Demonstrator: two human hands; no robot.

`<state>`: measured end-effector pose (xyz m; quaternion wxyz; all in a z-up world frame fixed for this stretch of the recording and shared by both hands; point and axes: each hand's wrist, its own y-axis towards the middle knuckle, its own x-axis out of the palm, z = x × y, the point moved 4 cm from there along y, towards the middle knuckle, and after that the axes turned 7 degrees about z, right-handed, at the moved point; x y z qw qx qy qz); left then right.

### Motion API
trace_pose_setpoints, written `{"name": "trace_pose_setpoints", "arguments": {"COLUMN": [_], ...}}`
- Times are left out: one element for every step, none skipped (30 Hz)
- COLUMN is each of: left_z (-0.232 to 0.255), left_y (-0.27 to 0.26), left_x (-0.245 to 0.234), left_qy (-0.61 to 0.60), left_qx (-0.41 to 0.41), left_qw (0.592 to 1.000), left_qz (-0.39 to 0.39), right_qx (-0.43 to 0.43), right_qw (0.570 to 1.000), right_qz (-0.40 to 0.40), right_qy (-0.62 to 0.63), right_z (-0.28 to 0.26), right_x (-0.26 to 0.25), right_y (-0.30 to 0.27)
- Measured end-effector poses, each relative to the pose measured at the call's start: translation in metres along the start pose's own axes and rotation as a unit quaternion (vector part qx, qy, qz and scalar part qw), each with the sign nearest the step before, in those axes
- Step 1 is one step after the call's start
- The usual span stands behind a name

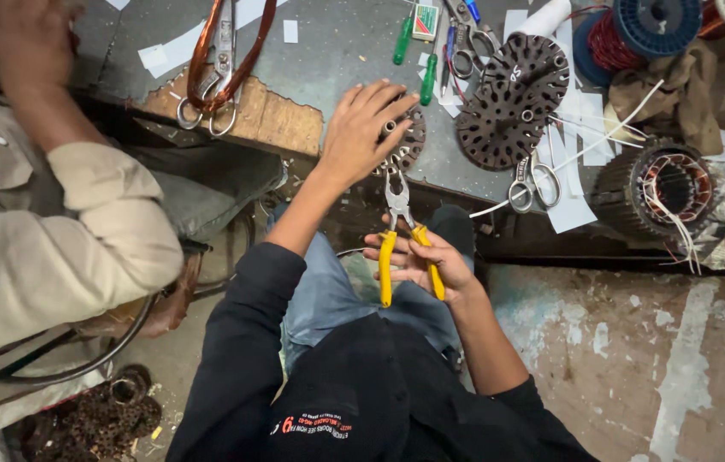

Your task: The person uses pliers to remove metal pieces from a circular electrical component and then wipes it with a cloth. They then use a small tool to adjust parts within the component's slots.

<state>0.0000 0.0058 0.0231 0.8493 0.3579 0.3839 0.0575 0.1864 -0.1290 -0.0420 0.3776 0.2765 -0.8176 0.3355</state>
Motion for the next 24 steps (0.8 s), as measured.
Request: {"name": "trace_pose_setpoints", "arguments": {"left_z": [0.001,0.001,0.001,0.001,0.000,0.001,0.000,0.000,0.000,0.000,0.000,0.000,0.000,0.000,0.000,0.000,0.000,0.000,0.000,0.000,0.000,0.000,0.000,0.000], "left_y": [0.000,0.000,-0.002,-0.002,-0.003,-0.004,-0.004,-0.004,-0.003,-0.002,-0.002,-0.002,-0.003,-0.003,-0.003,-0.003,-0.003,-0.004,-0.003,-0.003,-0.004,-0.004,-0.004,-0.004], "left_x": [0.000,0.000,0.000,0.000,0.000,0.000,0.000,0.000,0.000,0.000,0.000,0.000,0.000,0.000,0.000,0.000,0.000,0.001,0.001,0.000,0.000,0.000,0.000,0.000], "left_qy": [0.000,-0.001,-0.001,0.001,0.002,0.003,0.001,-0.001,-0.002,-0.002,-0.002,-0.002,-0.002,-0.002,-0.002,0.000,0.001,0.002,0.003,0.003,0.004,0.003,0.003,0.003], "left_qx": [0.002,0.003,0.004,0.007,0.011,0.016,0.016,0.016,0.017,0.017,0.018,0.018,0.019,0.021,0.023,0.022,0.022,0.022,0.022,0.023,0.023,0.024,0.024,0.025], "left_qw": [1.000,1.000,1.000,1.000,1.000,1.000,1.000,1.000,1.000,1.000,1.000,1.000,1.000,1.000,0.999,0.999,1.000,1.000,1.000,0.999,0.999,0.999,0.999,0.999], "left_qz": [0.005,0.009,0.014,0.014,0.014,0.014,0.015,0.017,0.019,0.019,0.019,0.018,0.021,0.023,0.025,0.023,0.021,0.019,0.021,0.024,0.026,0.026,0.026,0.027], "right_qx": [0.004,0.009,0.014,0.017,0.019,0.020,0.018,0.017,0.014,0.015,0.017,0.018,0.018,0.019,0.019,0.023,0.027,0.031,0.028,0.024,0.021,0.022,0.023,0.024], "right_qw": [1.000,1.000,1.000,1.000,1.000,1.000,1.000,1.000,1.000,1.000,1.000,0.999,0.999,0.999,0.999,0.998,0.998,0.997,0.997,0.997,0.997,0.997,0.996,0.996], "right_qz": [-0.001,-0.002,-0.003,0.000,0.003,0.007,0.005,0.002,-0.001,0.000,0.000,0.001,-0.001,-0.002,-0.003,-0.008,-0.012,-0.016,-0.014,-0.012,-0.010,-0.012,-0.013,-0.015], "right_qy": [0.003,0.005,0.009,0.009,0.010,0.011,0.012,0.012,0.012,0.018,0.024,0.030,0.036,0.042,0.048,0.055,0.061,0.068,0.069,0.071,0.073,0.078,0.083,0.088], "right_z": [0.000,0.000,0.001,0.001,0.002,0.003,0.002,0.003,0.002,0.001,0.002,0.002,0.001,0.001,0.001,0.001,0.001,0.001,0.001,0.002,0.002,0.003,0.004,0.004], "right_x": [-0.001,-0.003,-0.004,-0.007,-0.009,-0.012,-0.014,-0.015,-0.016,-0.017,-0.017,-0.017,-0.017,-0.016,-0.016,-0.014,-0.013,-0.012,-0.011,-0.009,-0.008,-0.006,-0.005,-0.004], "right_y": [0.000,0.001,0.001,0.001,0.001,0.000,0.001,0.001,0.002,0.002,0.003,0.002,0.002,0.002,0.002,0.002,0.001,0.001,0.001,0.001,0.001,0.001,0.001,0.001]}}
